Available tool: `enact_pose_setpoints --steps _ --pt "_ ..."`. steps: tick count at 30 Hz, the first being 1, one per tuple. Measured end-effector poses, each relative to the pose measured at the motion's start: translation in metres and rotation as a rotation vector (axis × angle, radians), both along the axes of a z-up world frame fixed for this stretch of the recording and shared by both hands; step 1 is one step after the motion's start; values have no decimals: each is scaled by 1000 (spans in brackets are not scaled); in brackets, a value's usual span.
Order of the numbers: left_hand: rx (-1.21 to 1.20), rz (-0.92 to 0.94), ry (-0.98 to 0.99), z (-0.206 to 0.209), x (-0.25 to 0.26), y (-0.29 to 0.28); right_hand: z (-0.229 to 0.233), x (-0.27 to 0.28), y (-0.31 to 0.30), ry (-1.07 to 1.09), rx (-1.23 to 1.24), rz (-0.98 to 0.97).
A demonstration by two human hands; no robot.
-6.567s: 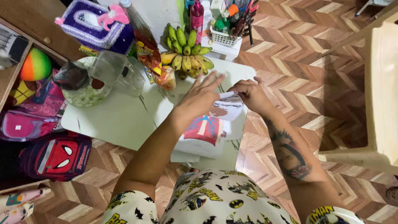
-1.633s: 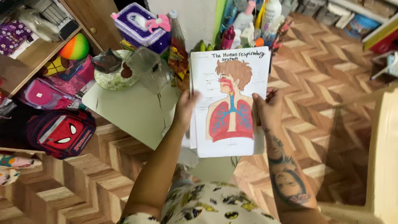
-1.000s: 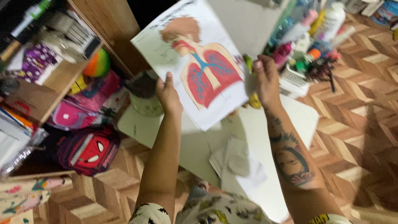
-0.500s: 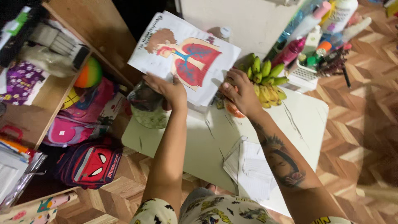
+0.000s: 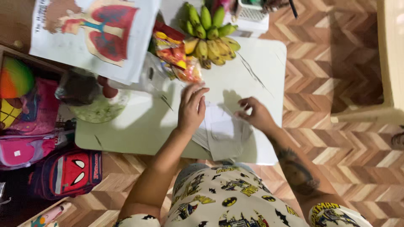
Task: The person organizes a stack of papers and printed diagrams on a small white table, then moves to a desk to handle a laptop and printer. They sort through the papers, fold some, and place them back into a drawer. The person also handles a power cable and other desk items.
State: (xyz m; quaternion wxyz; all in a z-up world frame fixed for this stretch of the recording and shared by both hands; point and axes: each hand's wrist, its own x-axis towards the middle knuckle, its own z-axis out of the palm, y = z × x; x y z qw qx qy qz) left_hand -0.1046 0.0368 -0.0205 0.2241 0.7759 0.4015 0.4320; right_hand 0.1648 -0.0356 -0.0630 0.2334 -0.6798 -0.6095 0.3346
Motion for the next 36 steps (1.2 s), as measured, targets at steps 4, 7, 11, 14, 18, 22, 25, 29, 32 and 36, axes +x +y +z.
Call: enact_pose_setpoints --steps 4,7,11,14,18,22,25,29,32,36 --pt "-387 32 128 -73 22 -29 -19 -21 -28 1 25 41" --pt "-872 139 287 -126 28 -44 -30 -40 -24 -159 145 -71" --pt "-673 292 427 -158 27 -56 -53 -37 -5 -44 -25 -179" --pt "-530 372 396 -153 31 -61 -80 -27 2 105 59 -202" --pt "-600 342 180 -148 31 -45 -98 -10 19 563 -38 -335" --pt "-892 330 -9 -143 29 -41 -81 -1 25 715 16 -331" --pt "-790 342 19 -122 31 -41 -53 5 23 458 57 -403" --pt "141 561 213 -64 45 -48 -30 11 15 500 169 -418" --pt "-209 248 -254 -44 80 -46 -15 3 3 637 160 -342" --pt "-1017 -31 -759 -47 106 -48 24 -12 -14 442 297 -352"
